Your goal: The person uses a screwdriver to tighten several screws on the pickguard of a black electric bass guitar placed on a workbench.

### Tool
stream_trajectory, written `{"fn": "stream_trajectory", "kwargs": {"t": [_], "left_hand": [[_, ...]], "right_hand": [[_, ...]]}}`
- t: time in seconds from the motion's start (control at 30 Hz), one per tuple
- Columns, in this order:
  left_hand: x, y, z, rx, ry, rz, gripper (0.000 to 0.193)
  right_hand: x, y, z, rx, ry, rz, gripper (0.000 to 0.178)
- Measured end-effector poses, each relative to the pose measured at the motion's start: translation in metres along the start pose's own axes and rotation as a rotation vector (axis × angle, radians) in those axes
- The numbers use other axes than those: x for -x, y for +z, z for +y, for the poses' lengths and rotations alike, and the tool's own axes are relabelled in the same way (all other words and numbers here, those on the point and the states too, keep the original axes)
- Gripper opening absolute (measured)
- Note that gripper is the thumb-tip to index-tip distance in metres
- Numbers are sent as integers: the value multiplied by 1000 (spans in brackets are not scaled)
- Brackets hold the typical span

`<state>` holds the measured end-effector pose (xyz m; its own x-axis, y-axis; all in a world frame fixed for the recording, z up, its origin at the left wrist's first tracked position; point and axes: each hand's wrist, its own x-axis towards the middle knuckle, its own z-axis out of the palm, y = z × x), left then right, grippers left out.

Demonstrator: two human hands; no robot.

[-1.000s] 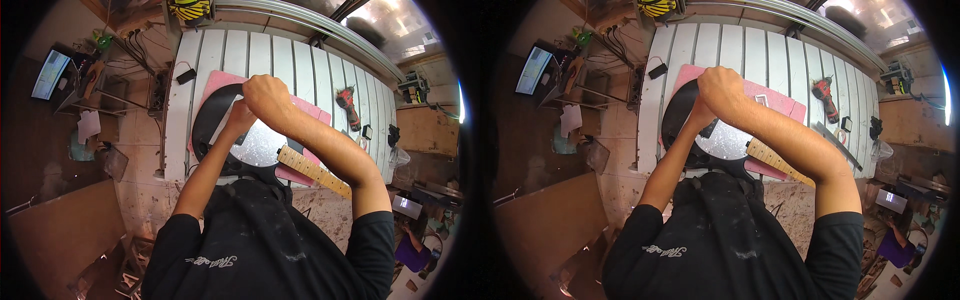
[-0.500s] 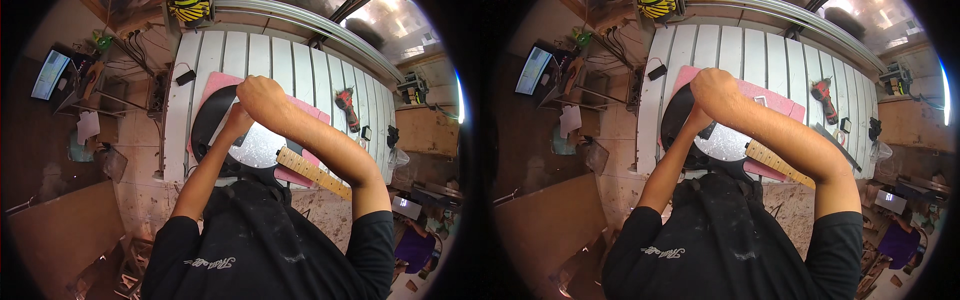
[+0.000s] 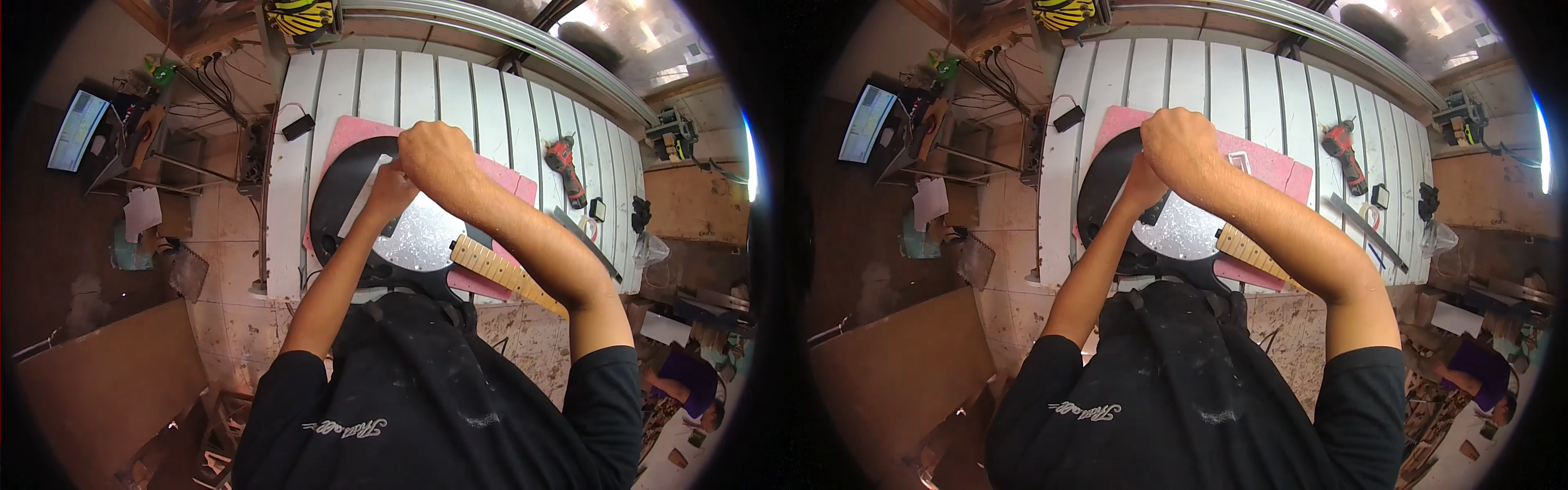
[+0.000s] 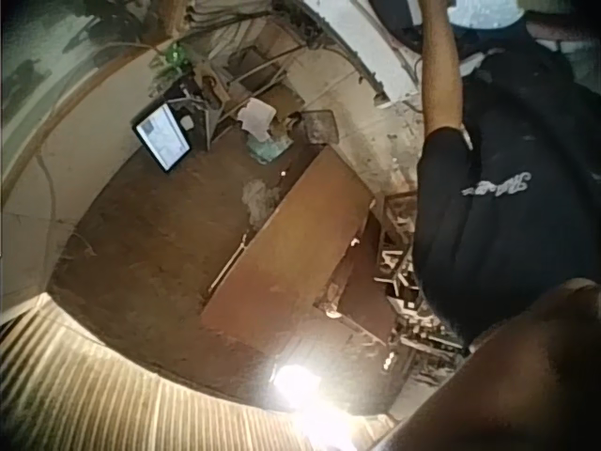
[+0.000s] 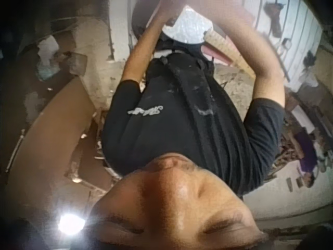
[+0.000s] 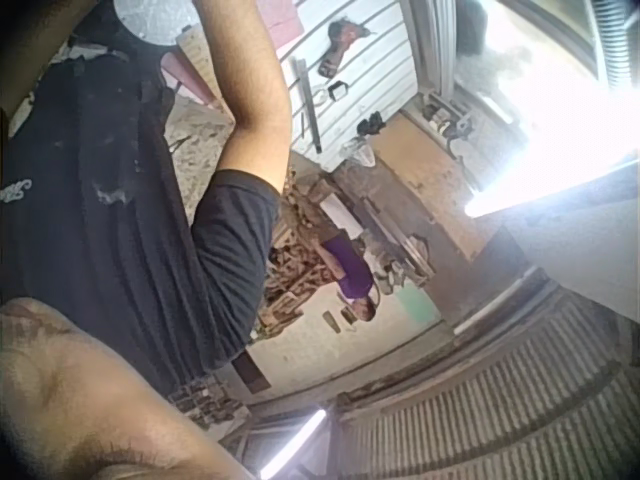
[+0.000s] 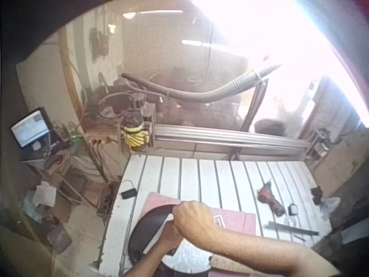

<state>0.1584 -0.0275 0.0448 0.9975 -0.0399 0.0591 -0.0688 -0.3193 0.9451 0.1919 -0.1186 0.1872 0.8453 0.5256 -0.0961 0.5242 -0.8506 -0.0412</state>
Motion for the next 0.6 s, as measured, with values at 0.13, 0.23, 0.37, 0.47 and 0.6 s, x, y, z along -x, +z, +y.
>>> {"fn": "stream_trajectory", "kwargs": {"t": [0.13,0.23,0.37,0.47,0.6], "left_hand": [[1,-1,-8,-13,7,-26,24],[-2,1,-13,31,134,60,24],[-3,1,1,49,82,-22,25],[-3,2,-7,97,128,-4,26],[-4,1,-21,75,176,-18,25]], "right_hand": [[-2,-5,2,68,-112,-62,9],[2,1,4,90,-269,17,11],[-3,2,3,71,-113,23,8],[-4,12,-1,114,-131,31,8],[0,4,-7,129,-204,56,9]]}}
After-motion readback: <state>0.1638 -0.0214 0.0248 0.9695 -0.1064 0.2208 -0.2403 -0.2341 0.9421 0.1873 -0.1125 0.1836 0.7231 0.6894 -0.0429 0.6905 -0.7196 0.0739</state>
